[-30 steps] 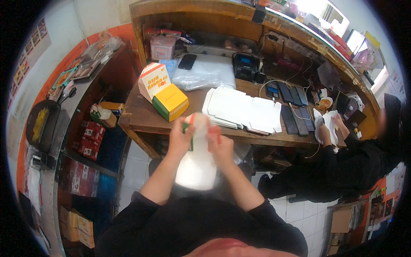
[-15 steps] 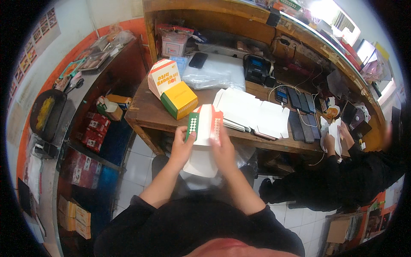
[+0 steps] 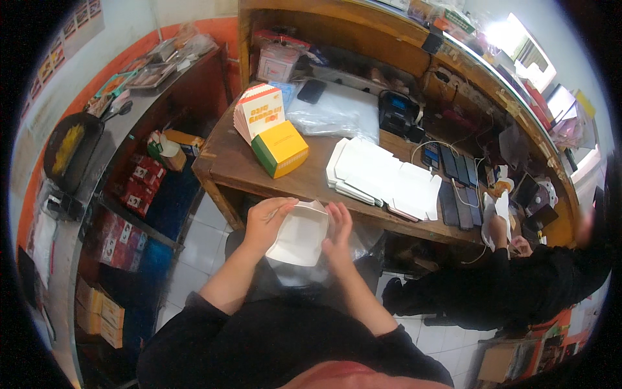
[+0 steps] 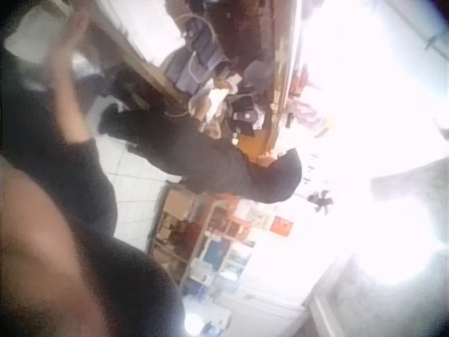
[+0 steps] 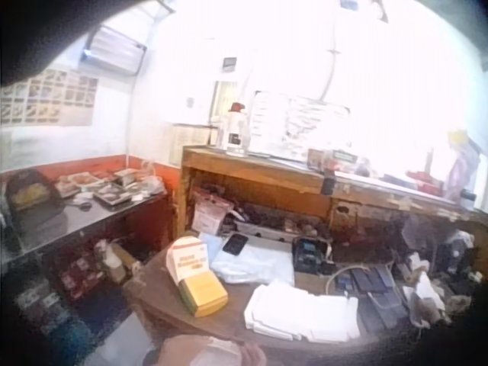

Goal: The person assembles small, flat-packed cardboard boxes by folding the flaps and securing them with adhesive. They handle multiple boxes one by one, folding the sides and bottom to form the box shape.

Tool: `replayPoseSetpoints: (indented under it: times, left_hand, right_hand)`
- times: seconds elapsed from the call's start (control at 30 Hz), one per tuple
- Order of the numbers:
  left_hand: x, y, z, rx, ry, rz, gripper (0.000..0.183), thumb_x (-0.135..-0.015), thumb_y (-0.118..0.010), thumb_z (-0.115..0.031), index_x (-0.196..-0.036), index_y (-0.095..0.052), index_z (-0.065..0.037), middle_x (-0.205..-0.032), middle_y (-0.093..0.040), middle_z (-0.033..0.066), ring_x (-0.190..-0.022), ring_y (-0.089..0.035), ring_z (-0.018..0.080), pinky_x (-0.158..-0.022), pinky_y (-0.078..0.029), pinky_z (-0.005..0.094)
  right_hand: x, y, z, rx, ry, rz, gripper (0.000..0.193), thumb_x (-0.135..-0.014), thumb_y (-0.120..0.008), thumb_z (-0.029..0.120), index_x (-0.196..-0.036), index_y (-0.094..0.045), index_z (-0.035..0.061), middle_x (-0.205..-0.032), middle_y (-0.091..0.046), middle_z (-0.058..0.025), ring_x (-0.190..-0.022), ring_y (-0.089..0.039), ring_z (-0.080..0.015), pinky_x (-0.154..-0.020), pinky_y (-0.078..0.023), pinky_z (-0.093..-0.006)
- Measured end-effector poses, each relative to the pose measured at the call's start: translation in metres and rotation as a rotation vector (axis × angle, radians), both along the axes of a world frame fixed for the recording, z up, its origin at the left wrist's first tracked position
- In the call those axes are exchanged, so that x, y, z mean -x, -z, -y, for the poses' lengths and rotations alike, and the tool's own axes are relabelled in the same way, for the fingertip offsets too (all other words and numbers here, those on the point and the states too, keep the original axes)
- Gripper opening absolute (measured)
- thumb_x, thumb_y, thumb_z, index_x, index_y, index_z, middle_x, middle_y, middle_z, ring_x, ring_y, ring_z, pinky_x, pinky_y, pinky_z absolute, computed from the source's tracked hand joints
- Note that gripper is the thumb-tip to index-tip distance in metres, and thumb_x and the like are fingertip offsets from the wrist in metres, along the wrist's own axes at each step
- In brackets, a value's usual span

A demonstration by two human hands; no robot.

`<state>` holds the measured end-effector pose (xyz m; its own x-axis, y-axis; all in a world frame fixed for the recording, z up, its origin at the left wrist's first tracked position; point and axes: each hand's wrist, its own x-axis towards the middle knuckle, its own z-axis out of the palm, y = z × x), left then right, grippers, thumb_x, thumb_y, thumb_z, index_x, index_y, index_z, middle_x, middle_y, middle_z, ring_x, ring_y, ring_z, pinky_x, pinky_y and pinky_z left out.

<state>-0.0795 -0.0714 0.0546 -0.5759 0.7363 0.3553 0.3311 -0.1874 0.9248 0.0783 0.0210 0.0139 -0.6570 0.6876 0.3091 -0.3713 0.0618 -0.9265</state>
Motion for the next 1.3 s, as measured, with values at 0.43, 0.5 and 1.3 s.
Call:
replayPoseSetpoints:
  times: [0.43,0.5,1.3]
  left_hand:
    - [0.018,0.030,0.024,-0.159,0.054,0.251,0.039,-0.092,-0.054,-0.031,-0.116,-0.057,-0.001,-0.114,-0.060,0.0124,-0.104,-0.057,0.0195,-0.091,-0.043,0.0315]
    - [0.024,0.023,0.024,-0.220,0.004,0.239,0.054,-0.093,-0.050,-0.040,-0.130,-0.043,-0.002,-0.127,-0.050,0.0151,-0.115,-0.049,0.0238,-0.097,-0.039,0.0363]
    - [0.046,0.049,0.073,-0.116,-0.197,0.398,0.046,-0.092,-0.052,-0.012,-0.134,-0.040,-0.001,-0.134,-0.045,0.0138,-0.120,-0.046,0.0220,-0.101,-0.035,0.0335]
  right_hand:
    - [0.018,0.037,0.038,0.545,-0.610,0.160,0.111,-0.070,-0.066,0.062,-0.144,0.000,0.0106,-0.145,-0.016,-0.0167,-0.136,-0.017,-0.0305,-0.108,-0.020,-0.0448]
    - [0.029,0.025,0.030,0.419,-0.464,0.101,0.111,-0.070,-0.065,0.063,-0.144,-0.002,0.0102,-0.145,-0.018,-0.0164,-0.136,-0.019,-0.0300,-0.108,-0.021,-0.0441]
    - [0.154,-0.061,-0.085,-1.059,0.250,0.836,0.081,-0.067,-0.071,0.054,-0.136,-0.039,0.0262,-0.141,-0.027,-0.0207,-0.130,-0.027,-0.0399,-0.100,-0.024,-0.0590]
